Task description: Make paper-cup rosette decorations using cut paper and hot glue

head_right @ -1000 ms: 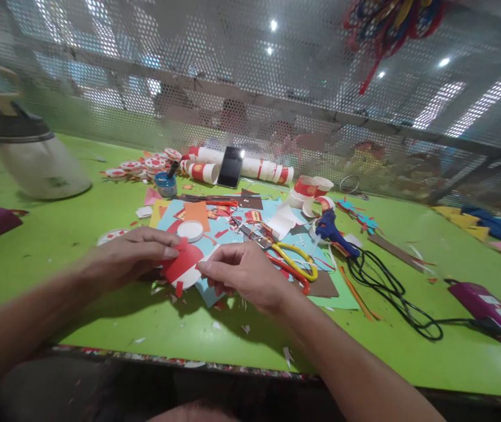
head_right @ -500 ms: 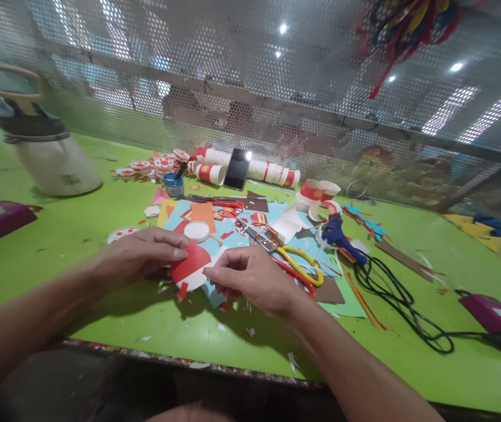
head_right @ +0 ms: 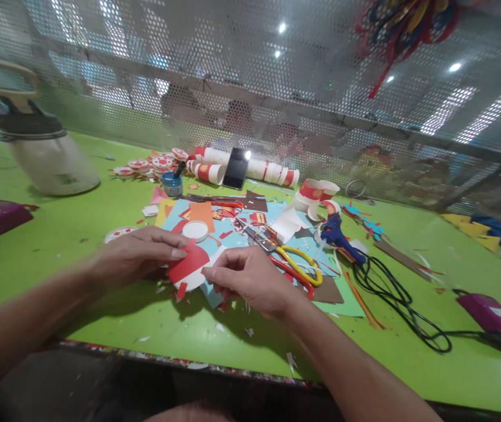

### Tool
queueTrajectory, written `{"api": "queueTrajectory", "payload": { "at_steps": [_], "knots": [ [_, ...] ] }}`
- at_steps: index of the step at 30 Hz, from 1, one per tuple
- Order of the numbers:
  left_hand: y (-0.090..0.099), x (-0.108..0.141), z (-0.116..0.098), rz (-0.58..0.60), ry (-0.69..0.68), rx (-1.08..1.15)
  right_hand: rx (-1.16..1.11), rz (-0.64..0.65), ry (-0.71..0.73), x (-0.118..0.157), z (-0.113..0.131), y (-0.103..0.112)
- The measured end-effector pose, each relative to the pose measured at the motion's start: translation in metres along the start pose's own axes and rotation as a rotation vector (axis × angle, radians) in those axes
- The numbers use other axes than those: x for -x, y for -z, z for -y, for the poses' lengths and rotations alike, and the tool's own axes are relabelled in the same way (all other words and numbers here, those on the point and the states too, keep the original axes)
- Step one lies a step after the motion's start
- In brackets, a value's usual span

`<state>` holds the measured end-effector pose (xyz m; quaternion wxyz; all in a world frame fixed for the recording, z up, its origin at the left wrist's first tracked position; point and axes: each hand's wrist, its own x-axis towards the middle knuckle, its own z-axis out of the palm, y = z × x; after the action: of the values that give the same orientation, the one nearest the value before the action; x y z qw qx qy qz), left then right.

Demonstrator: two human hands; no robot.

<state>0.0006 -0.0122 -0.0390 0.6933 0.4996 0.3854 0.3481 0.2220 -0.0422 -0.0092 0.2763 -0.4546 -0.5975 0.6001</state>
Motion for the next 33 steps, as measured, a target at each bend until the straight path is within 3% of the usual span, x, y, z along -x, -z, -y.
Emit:
{"api": "queueTrajectory", "payload": {
  "at_steps": [9, 14, 19, 23, 27, 33],
  "knots": [
    [-0.001, 0.002, -0.001, -0.038, -0.006, 0.002, 0.125, -0.027, 0.038, 0.001, 0.001, 0.005],
    [0.0, 0.001, 0.002, -0.028, -0.028, -0.001, 0.039, -0.073, 0.09, -0.001, 0.001, 0.013],
    [-0.007, 0.001, -0.003, -0.011, -0.032, -0.06, -0.006, 0.04, 0.03, -0.001, 0.0, 0.008],
    [-0.013, 0.003, -0.012, 0.07, -0.053, -0.079, -0.117, 0.064, -0.01, 0.001, 0.0, 0.003],
    [-0.016, 0.004, -0.025, 0.171, -0.071, 0.059, -0.223, 0.058, 0.014, 0.002, -0.001, 0.003],
    [-0.028, 0.007, -0.028, -0.088, -0.02, 0.227, -0.353, -0.041, 0.126, -0.001, -0.006, 0.005]
  ]
}}
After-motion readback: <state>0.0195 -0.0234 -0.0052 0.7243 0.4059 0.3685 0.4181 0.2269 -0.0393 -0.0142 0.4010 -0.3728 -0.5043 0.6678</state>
